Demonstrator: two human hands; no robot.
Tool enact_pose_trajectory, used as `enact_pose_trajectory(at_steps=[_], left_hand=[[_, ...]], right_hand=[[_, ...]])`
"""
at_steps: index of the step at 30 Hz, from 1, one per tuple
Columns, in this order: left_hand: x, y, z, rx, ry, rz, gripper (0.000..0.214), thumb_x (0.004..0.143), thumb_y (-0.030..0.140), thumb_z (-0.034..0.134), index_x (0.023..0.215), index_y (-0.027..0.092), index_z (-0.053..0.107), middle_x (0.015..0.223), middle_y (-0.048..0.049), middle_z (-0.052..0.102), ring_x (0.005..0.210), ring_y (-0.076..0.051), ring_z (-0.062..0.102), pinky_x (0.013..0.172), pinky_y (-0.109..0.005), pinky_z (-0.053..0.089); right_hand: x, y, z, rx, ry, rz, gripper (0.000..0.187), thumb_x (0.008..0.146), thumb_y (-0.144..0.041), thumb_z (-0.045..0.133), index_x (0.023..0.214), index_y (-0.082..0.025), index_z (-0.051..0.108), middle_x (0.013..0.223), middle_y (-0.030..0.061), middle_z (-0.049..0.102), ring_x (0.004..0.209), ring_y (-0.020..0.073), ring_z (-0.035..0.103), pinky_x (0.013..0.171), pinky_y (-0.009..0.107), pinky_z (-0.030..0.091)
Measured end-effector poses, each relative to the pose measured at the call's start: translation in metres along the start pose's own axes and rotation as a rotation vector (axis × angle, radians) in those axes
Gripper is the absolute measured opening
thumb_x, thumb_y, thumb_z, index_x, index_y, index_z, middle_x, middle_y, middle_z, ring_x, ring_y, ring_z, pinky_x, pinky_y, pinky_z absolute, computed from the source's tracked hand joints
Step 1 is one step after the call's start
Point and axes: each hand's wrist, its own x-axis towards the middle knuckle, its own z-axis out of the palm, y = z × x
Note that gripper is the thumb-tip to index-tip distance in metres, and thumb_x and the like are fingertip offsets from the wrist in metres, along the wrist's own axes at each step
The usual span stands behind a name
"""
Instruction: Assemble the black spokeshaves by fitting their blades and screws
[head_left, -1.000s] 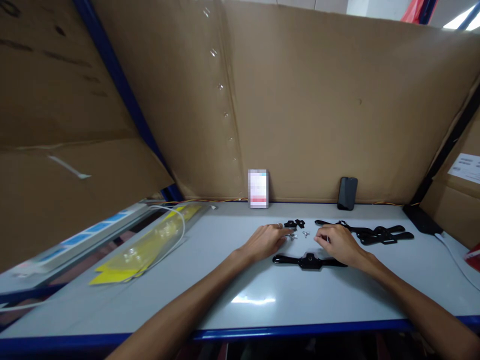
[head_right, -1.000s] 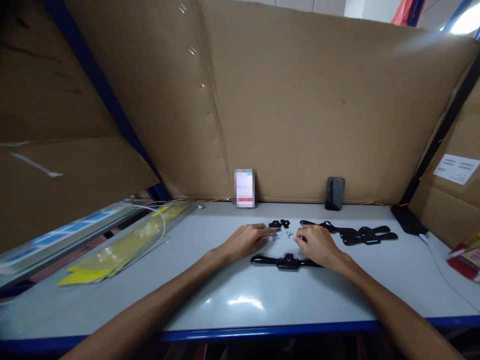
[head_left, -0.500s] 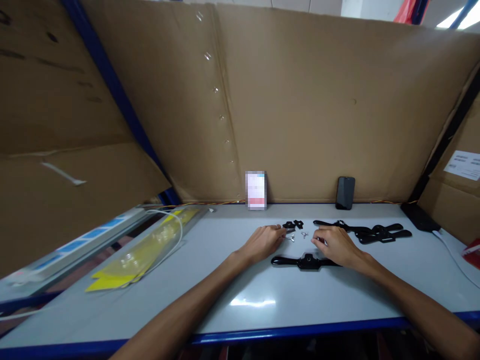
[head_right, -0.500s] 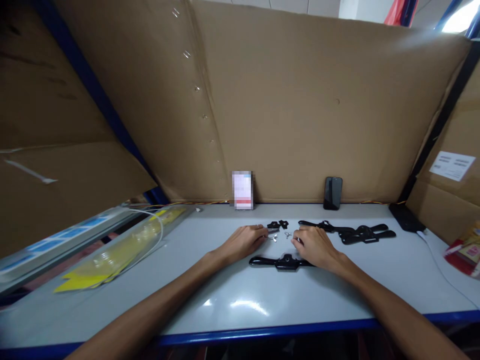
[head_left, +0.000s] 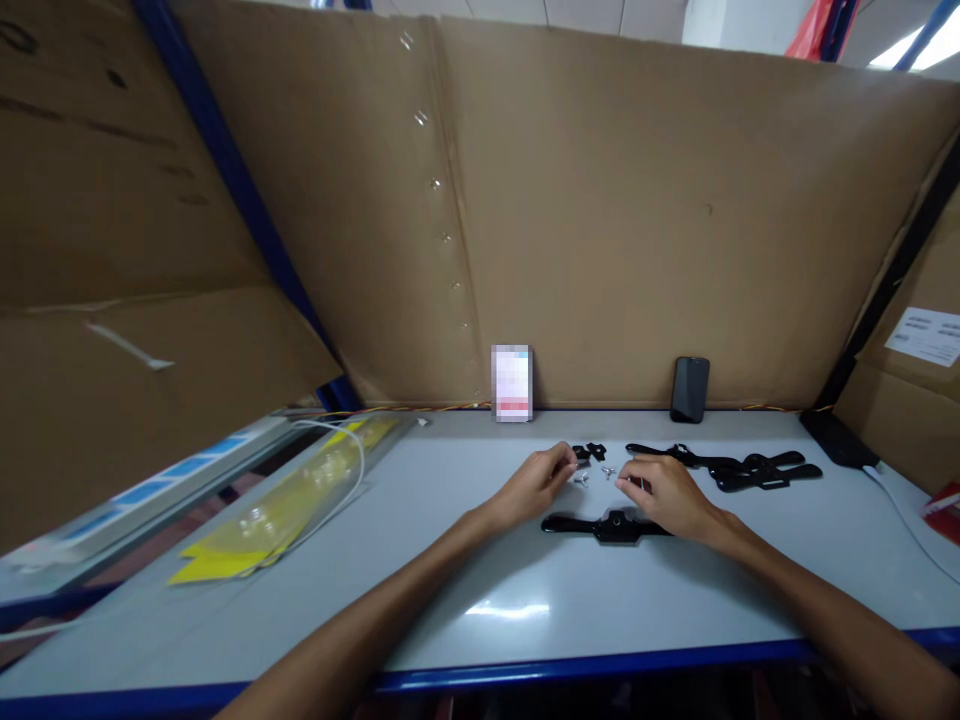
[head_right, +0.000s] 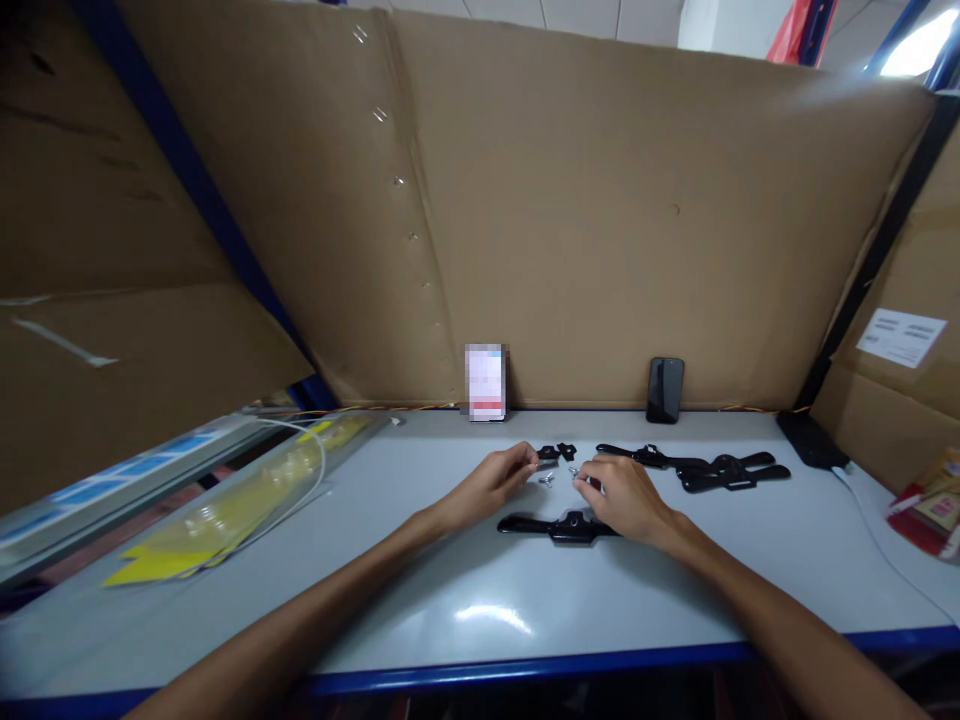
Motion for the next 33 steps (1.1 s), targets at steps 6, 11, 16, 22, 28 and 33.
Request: enact_pose_trajectory(at_steps=[6,11,16,22,28,33], left_hand=[[-0.003,0.019,0.020,-0.599,-0.110,-0.079,0.045,0.093,0.063,0.059,0.097,0.019,0.050,0.064,0.0069,0.045,0.051,-0.008,0.038,0.045,-0.019,0.031],[-0.007,0.030,0.029,-0.728,-0.098,-0.059,0.044,0.092,0.059,0.064,0.106,0.020,0.049,0.067,0.0074,0.046,0.051,-0.008,0.040,0.044,-0.017,0.034],[-0.007,0.034,0.028,-0.759,-0.081,-0.103,0.046,0.090,0.059,0.067,0.106,0.020,0.048,0.065,0.0077,0.048,0.051,-0.008,0.042,0.044,-0.017,0.033],[-0.007,0.035,0.035,-0.766,-0.006,-0.097,0.050,0.088,0.063,0.068,0.104,0.021,0.046,0.067,0.0054,0.056,0.051,-0.009,0.048,0.044,-0.018,0.034],[-0.007,0.038,0.037,-0.753,0.021,-0.091,0.051,0.088,0.063,0.067,0.107,0.021,0.045,0.067,0.0046,0.057,0.052,-0.011,0.053,0.046,-0.020,0.038],[-0.011,0.031,0.018,-0.109,0.013,0.116,0.031,0.103,0.049,0.047,0.108,0.020,0.057,0.081,-0.0026,0.064,0.071,-0.017,0.060,0.066,-0.029,0.046]], right_hand=[[0.002,-0.012,0.012,0.195,-0.015,-0.010,0.017,0.097,-0.030,0.059,0.093,-0.020,0.072,0.078,0.0010,0.069,0.069,0.0146,0.057,0.066,0.026,0.038],[0.000,-0.021,0.009,0.362,-0.050,-0.006,0.023,0.094,-0.029,0.057,0.074,-0.018,0.064,0.068,-0.0011,0.061,0.064,0.0130,0.052,0.063,0.025,0.038],[-0.001,-0.023,0.007,0.675,-0.095,0.191,0.020,0.086,-0.037,0.063,0.079,-0.019,0.061,0.067,-0.0014,0.060,0.054,0.0118,0.053,0.049,0.022,0.040],[0.001,-0.027,0.008,0.988,-0.086,0.275,0.033,0.075,-0.039,0.075,0.095,-0.020,0.057,0.073,-0.0010,0.067,0.057,0.0136,0.058,0.043,0.021,0.046],[0.002,-0.028,0.004,1.023,-0.105,0.266,0.033,0.076,-0.044,0.075,0.090,-0.019,0.058,0.072,-0.0001,0.067,0.053,0.0122,0.057,0.042,0.022,0.046],[0.003,-0.019,-0.006,0.869,-0.094,0.253,0.029,0.080,-0.045,0.071,0.082,-0.020,0.057,0.063,-0.0021,0.063,0.048,0.0117,0.053,0.043,0.023,0.042]])
